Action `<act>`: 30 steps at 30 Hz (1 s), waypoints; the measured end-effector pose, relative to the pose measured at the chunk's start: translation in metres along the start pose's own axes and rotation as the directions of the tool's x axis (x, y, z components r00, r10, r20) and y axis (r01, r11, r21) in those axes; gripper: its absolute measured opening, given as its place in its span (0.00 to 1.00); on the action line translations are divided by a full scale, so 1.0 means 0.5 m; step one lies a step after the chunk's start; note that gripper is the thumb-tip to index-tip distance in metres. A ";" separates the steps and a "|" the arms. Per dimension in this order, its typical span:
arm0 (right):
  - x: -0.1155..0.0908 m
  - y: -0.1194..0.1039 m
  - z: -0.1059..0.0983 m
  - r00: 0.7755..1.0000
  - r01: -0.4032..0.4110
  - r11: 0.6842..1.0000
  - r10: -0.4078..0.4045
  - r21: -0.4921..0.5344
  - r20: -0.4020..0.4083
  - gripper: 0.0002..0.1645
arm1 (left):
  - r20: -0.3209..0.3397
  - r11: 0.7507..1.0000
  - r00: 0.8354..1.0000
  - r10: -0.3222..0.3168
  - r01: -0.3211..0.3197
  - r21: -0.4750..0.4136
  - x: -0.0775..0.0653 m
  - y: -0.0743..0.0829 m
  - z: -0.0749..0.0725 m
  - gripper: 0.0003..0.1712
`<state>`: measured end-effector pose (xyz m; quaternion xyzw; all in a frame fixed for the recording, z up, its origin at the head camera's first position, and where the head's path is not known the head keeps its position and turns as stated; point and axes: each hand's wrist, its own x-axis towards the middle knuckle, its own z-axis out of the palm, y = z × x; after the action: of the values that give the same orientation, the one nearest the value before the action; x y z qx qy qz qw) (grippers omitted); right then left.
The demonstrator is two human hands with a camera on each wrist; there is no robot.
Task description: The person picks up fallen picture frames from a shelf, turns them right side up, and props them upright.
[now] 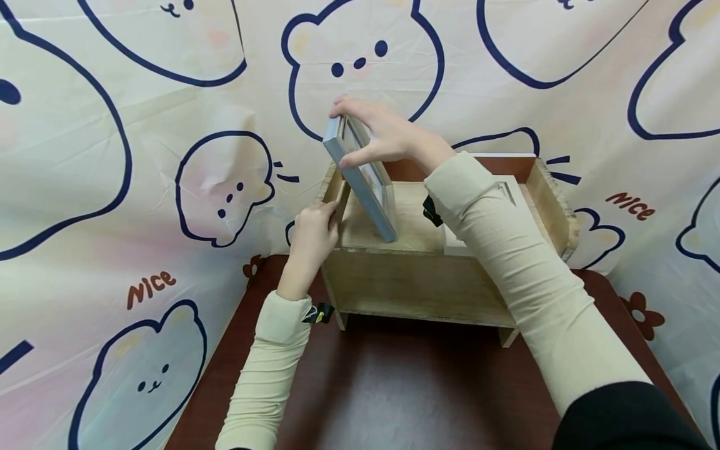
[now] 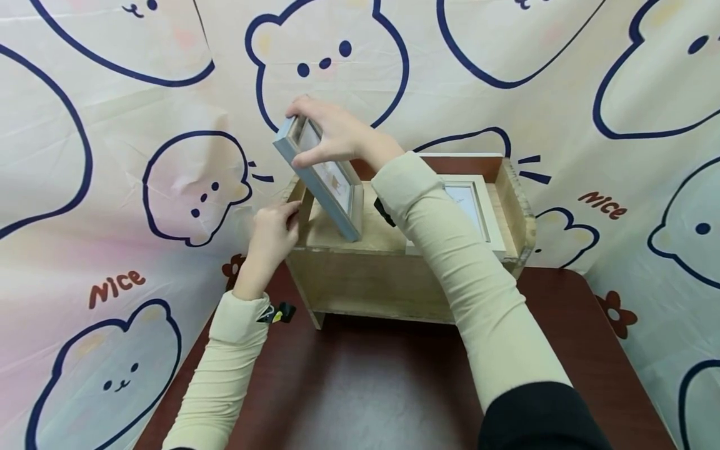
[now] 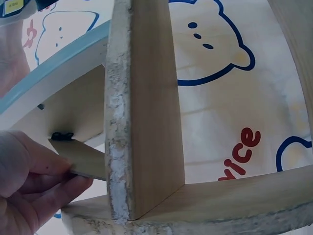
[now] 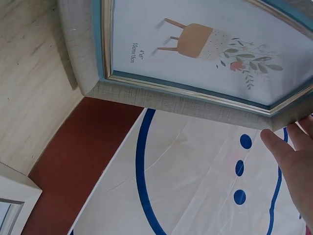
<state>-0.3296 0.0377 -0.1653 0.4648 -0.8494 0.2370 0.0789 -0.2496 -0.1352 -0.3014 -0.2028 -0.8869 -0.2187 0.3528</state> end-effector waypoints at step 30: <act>-0.001 0.008 0.011 0.994 -0.003 0.997 -0.006 -0.079 -0.111 0.45 | -0.046 0.993 0.999 0.001 0.005 0.121 0.016 0.013 0.021 0.09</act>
<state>-0.3320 0.0372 -0.1719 0.4480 -0.8521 0.2288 0.1447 -0.2573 -0.1227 -0.3012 -0.1748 -0.8905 -0.1693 0.3845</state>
